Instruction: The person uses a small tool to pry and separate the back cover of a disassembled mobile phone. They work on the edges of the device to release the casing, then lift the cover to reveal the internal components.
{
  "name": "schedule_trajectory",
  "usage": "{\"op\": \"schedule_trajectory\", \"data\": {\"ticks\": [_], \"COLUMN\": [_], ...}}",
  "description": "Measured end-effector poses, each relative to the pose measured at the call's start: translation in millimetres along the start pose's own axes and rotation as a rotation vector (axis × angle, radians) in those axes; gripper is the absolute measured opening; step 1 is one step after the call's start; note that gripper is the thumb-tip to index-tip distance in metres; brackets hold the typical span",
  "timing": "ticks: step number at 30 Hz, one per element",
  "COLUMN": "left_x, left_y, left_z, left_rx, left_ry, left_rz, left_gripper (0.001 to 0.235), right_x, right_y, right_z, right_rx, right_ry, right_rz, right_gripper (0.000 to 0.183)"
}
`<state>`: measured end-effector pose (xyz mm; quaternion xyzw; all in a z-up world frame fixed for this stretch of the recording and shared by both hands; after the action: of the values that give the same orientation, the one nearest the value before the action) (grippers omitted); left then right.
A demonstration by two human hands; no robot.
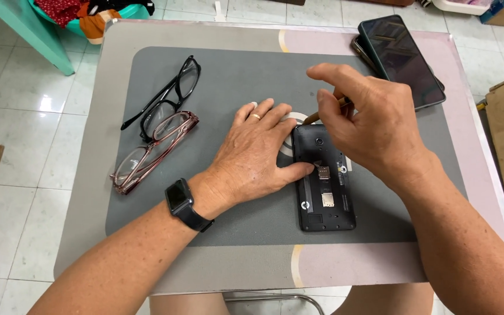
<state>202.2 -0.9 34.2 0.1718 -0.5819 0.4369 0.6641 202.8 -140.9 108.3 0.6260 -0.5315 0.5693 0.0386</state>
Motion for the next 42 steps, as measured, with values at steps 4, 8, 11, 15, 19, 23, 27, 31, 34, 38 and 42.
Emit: {"op": "schedule_trajectory", "data": {"ticks": [4, 8, 11, 15, 19, 23, 27, 31, 34, 38, 42], "left_x": [2, 0, -4, -12, -10, -28, -30, -39, -36, -36, -40], "left_y": [-1, -2, -3, -7, -44, -101, -151, -163, -164, -163, -163], "left_z": [0, 2, 1, -11, -26, -63, -95, -108, -112, -113, -116], "left_rx": [-0.022, -0.015, -0.028, -0.026, -0.008, 0.178, 0.386, 0.391, 0.363, 0.365, 0.324], "left_ry": [0.009, 0.052, 0.071, 0.128, 0.151, -0.151, -0.276, -0.258, -0.264, -0.245, -0.289], "left_rz": [0.018, -0.072, -0.115, 0.019, 0.217, 0.203, -0.063, -0.064, 0.006, -0.005, 0.112], "left_gripper": [0.067, 0.073, 0.075, 0.036, 0.020, 0.039, 0.066, 0.064, 0.062, 0.062, 0.061], "right_x": [3, 8, 5, 3, 4, 5, 7, 9, 12, 12, 8], "right_y": [-5, -11, -9, -2, 3, 6, 7, 13, 4, -7, -20], "right_z": [-2, -20, -22, -18, -10, 1, 5, 7, 10, -8, -17], "right_rx": [-0.005, 0.004, -0.013, 0.123, 0.174, 0.068, 0.005, 0.004, -0.039, 0.059, 0.133], "right_ry": [-0.027, -0.092, -0.138, -0.245, -0.177, -0.027, -0.113, -0.119, -0.130, -0.082, -0.033], "right_rz": [-0.043, -0.157, -0.178, 0.027, 0.144, 0.077, 0.055, 0.094, 0.018, -0.114, -0.221], "right_gripper": [0.031, 0.049, 0.049, 0.036, 0.037, 0.026, 0.027, 0.033, 0.032, 0.029, 0.035]}}
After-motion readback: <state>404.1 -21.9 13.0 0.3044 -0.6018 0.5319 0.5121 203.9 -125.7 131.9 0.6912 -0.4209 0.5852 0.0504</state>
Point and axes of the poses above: each hand's wrist, its own y-axis away from the middle knuckle, its own x-axis out of the back of the hand, z = x × y, the point moved 6 cm from there along -y, towards the middle knuckle, and after that the axes turned 13 degrees about -y, right-handed, at the moved point
